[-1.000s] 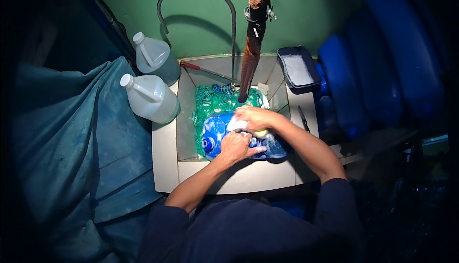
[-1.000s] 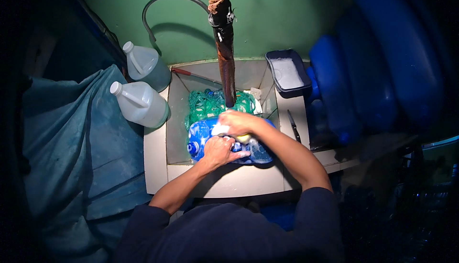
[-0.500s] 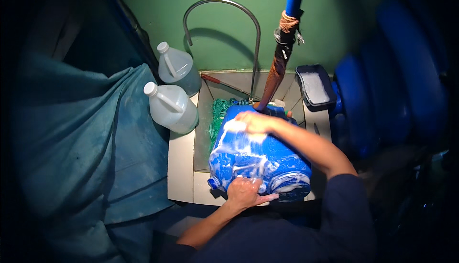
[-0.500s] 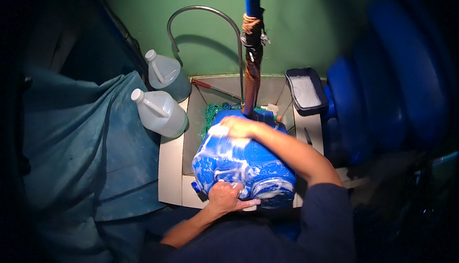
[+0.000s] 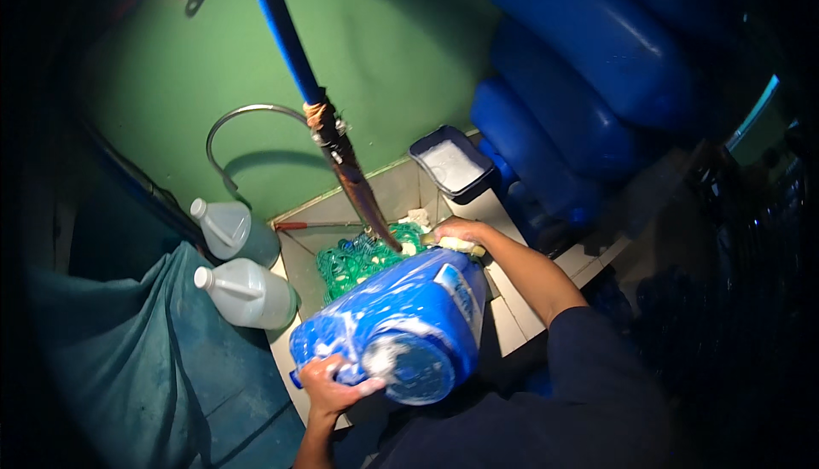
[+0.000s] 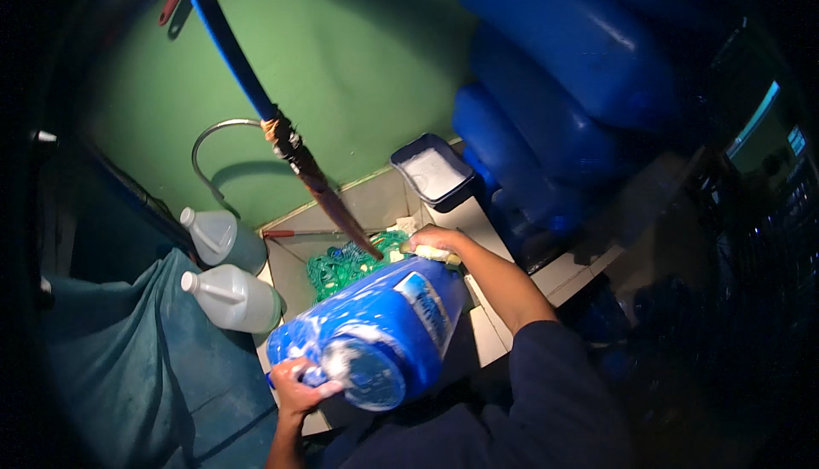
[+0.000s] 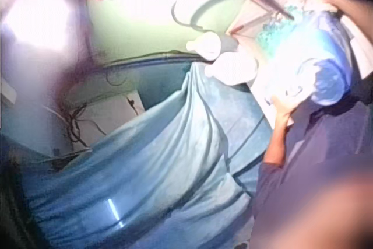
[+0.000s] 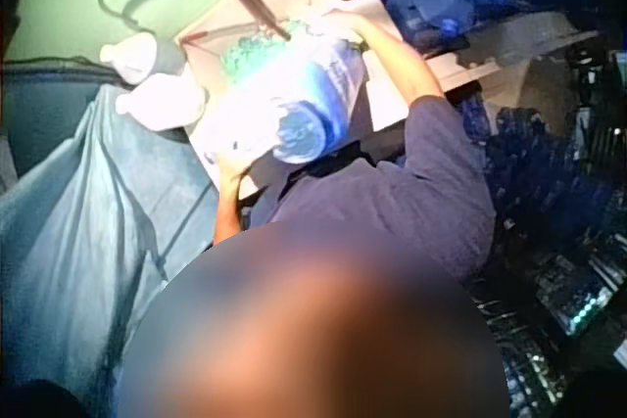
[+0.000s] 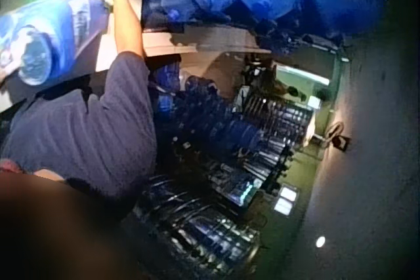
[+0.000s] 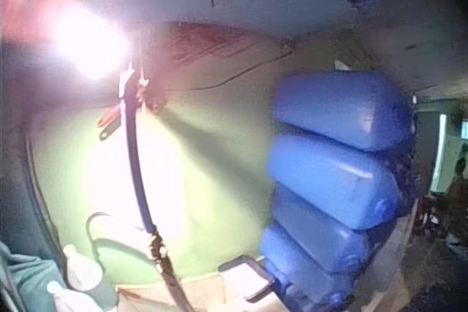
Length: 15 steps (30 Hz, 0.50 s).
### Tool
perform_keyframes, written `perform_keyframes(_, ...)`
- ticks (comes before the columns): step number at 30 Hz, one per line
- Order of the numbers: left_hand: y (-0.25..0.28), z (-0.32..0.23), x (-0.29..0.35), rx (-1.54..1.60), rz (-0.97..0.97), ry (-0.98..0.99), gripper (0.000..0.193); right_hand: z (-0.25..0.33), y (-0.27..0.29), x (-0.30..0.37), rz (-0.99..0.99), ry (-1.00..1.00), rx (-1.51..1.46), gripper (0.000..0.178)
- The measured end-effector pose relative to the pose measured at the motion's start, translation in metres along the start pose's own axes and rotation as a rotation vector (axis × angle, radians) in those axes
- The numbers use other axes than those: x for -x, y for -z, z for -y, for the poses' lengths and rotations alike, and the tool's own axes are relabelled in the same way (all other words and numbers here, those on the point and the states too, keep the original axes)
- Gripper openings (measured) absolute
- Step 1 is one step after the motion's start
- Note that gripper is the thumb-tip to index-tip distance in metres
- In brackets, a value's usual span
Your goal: The person fills a blue plastic jerrycan with water from a pipe, then wipes the exterior with a sponge. The person repeats this process for multiple jerrycans, stacking the filled containers on a nearby shelf.
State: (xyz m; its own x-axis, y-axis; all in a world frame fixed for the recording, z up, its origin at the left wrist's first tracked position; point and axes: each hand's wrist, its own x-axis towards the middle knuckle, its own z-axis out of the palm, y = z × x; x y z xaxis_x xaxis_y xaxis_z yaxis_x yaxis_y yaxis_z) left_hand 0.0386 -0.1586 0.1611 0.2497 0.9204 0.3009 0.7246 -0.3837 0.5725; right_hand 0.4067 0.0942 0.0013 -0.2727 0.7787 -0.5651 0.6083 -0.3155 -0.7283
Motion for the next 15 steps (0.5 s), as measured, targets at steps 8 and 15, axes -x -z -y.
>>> perform_keyframes(8, 0.025, -0.011, 0.012, 0.238, 0.059, 0.265, 0.050, -0.023, 0.004, -0.011, 0.101, -0.024, -0.251, 0.033)
perform_keyframes(15, 0.053, -0.007, 0.033, 0.310, -0.047, 0.315, 0.047, -0.069, 0.002, 0.009, 0.096, 0.109, -0.819, 0.030)
